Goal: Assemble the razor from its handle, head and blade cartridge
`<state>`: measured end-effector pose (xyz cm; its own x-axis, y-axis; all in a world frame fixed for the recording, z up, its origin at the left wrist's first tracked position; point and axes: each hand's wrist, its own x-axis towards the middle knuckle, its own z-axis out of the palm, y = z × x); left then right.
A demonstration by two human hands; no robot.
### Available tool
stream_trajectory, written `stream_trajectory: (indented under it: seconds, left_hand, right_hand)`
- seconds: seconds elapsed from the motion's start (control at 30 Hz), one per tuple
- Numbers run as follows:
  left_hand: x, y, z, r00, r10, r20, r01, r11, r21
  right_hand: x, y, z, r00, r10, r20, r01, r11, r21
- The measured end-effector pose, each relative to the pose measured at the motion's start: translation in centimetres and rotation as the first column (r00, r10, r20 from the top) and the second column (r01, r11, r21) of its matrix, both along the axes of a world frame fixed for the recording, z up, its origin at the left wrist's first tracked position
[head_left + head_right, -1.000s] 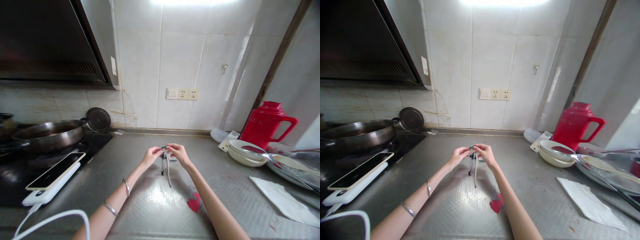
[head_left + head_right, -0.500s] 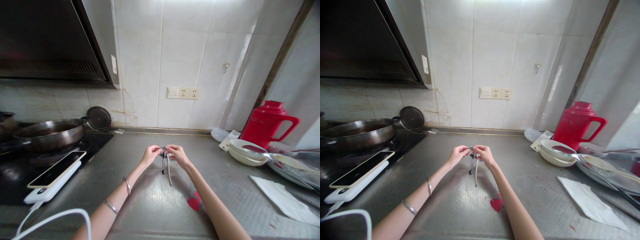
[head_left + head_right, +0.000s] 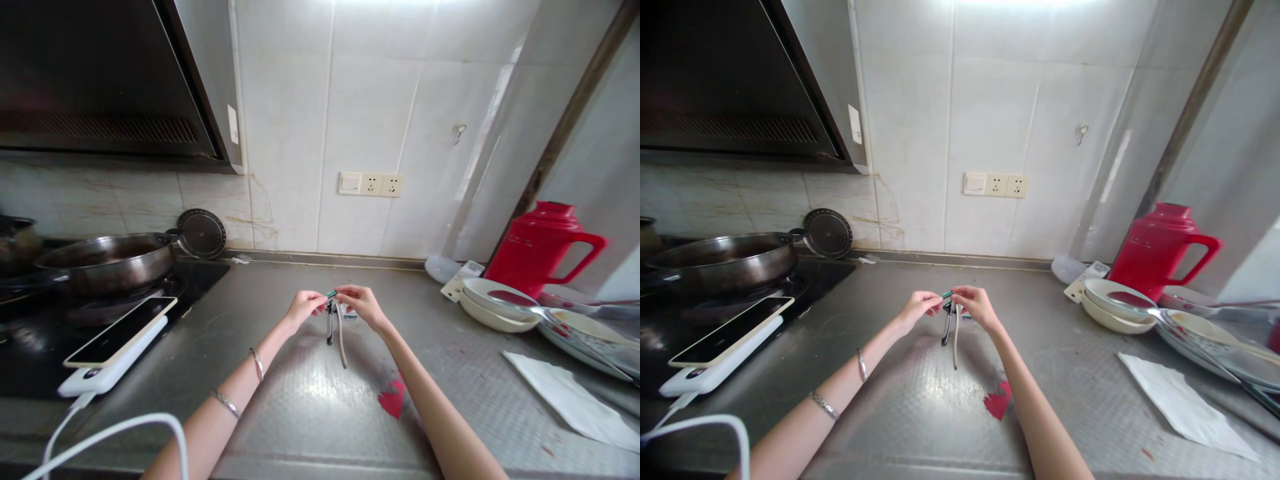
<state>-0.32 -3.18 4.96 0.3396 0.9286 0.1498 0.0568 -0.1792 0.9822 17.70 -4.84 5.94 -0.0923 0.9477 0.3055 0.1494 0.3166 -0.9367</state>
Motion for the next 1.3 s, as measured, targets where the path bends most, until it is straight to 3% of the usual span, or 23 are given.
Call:
stream_trajectory:
  seconds: [0.17, 0.43, 0.53, 0.63, 0.73, 0.83, 0.97, 1.13, 1.3]
  left_hand:
    - [-0.2, -0.4, 0.4, 0.997, -0.056, 0.05, 0.06, 0.995, -0.084]
    - [-0.1, -0.5, 0.3, 0.997, -0.051, 0.058, 0.059, 0.988, -0.145]
    - [-0.1, 0.0, -0.2, 1.0, -0.016, -0.012, 0.014, 0.993, -0.119]
    - [0.1, 0.3, -0.9, 0.98, 0.06, -0.19, -0.066, 0.998, -0.021]
    - [0.4, -0.1, -1.5, 0.887, 0.14, -0.441, -0.098, 0.988, 0.116]
    - [0.8, -1.2, -1.8, 0.714, 0.243, -0.657, -0.08, 0.96, 0.267]
    - [1.4, -2.7, -1.6, 0.533, 0.344, -0.773, -0.069, 0.928, 0.366]
    - [2.4, -4.0, -1.5, 0.463, 0.328, -0.823, -0.034, 0.935, 0.354]
    - [2.9, -4.4, -1.9, 0.444, 0.334, -0.831, -0.009, 0.93, 0.369]
  right_hand:
    - [0.5, 0.2, -0.2, 0.997, 0.032, 0.068, -0.035, 0.999, 0.038]
    - [0.8, 0.3, -0.6, 0.982, 0.013, 0.188, -0.031, 0.995, 0.091]
    - [1.8, 0.9, -1.1, 0.979, -0.023, 0.203, 0.002, 0.995, 0.102]
    - [3.9, 1.6, -1.8, 0.97, -0.076, 0.231, 0.055, 0.994, 0.098]
    - [6.0, 2.1, -2.8, 0.949, -0.121, 0.29, 0.108, 0.992, 0.061]
    - [7.4, 2.3, -3.9, 0.933, -0.137, 0.332, 0.143, 0.99, 0.005]
    - [7.9, 2.5, -4.9, 0.91, -0.138, 0.392, 0.144, 0.99, 0.016]
    - [7.6, 2.8, -5.2, 0.839, -0.195, 0.508, 0.14, 0.979, 0.145]
    - [7.2, 2.7, -5.2, 0.797, -0.214, 0.564, 0.147, 0.976, 0.164]
